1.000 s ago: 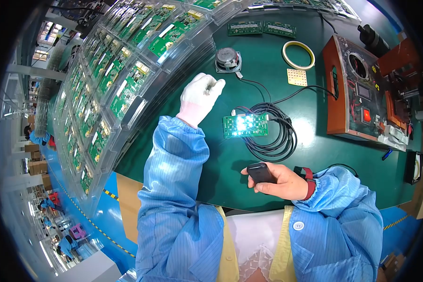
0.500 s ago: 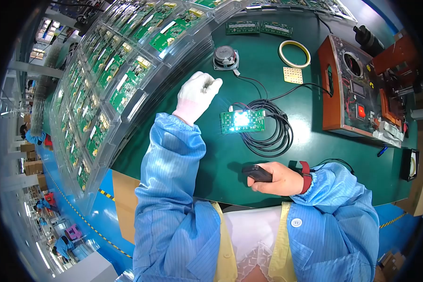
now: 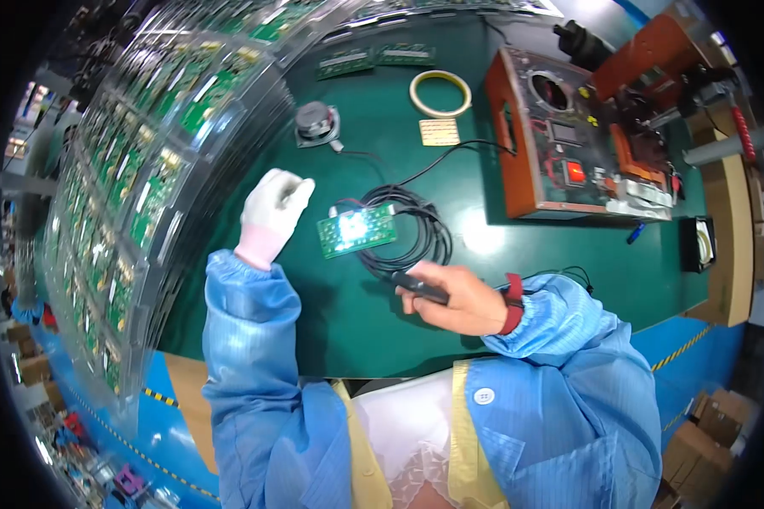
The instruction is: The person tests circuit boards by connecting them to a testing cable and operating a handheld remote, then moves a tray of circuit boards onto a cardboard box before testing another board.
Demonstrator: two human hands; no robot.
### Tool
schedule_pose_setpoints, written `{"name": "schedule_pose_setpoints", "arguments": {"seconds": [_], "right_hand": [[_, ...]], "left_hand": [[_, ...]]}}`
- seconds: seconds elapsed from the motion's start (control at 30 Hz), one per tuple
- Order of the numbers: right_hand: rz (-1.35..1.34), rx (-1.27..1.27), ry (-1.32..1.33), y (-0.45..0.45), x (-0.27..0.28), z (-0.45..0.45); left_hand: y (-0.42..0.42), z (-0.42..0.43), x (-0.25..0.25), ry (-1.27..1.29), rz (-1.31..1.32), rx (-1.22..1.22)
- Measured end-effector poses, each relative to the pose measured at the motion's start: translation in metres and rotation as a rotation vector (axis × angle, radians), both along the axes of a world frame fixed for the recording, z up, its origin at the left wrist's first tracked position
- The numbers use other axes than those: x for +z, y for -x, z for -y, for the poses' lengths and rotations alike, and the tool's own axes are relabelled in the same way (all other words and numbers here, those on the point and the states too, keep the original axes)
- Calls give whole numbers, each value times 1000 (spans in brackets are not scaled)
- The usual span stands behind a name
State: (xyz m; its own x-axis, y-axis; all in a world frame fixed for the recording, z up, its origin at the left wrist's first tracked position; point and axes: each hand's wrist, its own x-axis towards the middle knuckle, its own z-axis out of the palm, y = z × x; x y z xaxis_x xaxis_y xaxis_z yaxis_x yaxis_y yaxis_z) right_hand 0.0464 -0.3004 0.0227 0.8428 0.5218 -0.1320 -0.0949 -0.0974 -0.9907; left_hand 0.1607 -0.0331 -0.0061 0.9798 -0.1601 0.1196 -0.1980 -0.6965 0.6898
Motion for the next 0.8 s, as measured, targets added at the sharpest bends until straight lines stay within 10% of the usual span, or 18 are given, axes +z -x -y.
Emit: {"name": "schedule_pose_setpoints", "arguments": {"seconds": [0.27, 0.8], "right_hand": [[764, -611, 675, -17, 54, 103], [660, -687, 1031, -13, 37, 119]], "left_hand": [[1, 1, 2, -18, 0, -3], [4, 3, 7, -36, -93, -29]]}}
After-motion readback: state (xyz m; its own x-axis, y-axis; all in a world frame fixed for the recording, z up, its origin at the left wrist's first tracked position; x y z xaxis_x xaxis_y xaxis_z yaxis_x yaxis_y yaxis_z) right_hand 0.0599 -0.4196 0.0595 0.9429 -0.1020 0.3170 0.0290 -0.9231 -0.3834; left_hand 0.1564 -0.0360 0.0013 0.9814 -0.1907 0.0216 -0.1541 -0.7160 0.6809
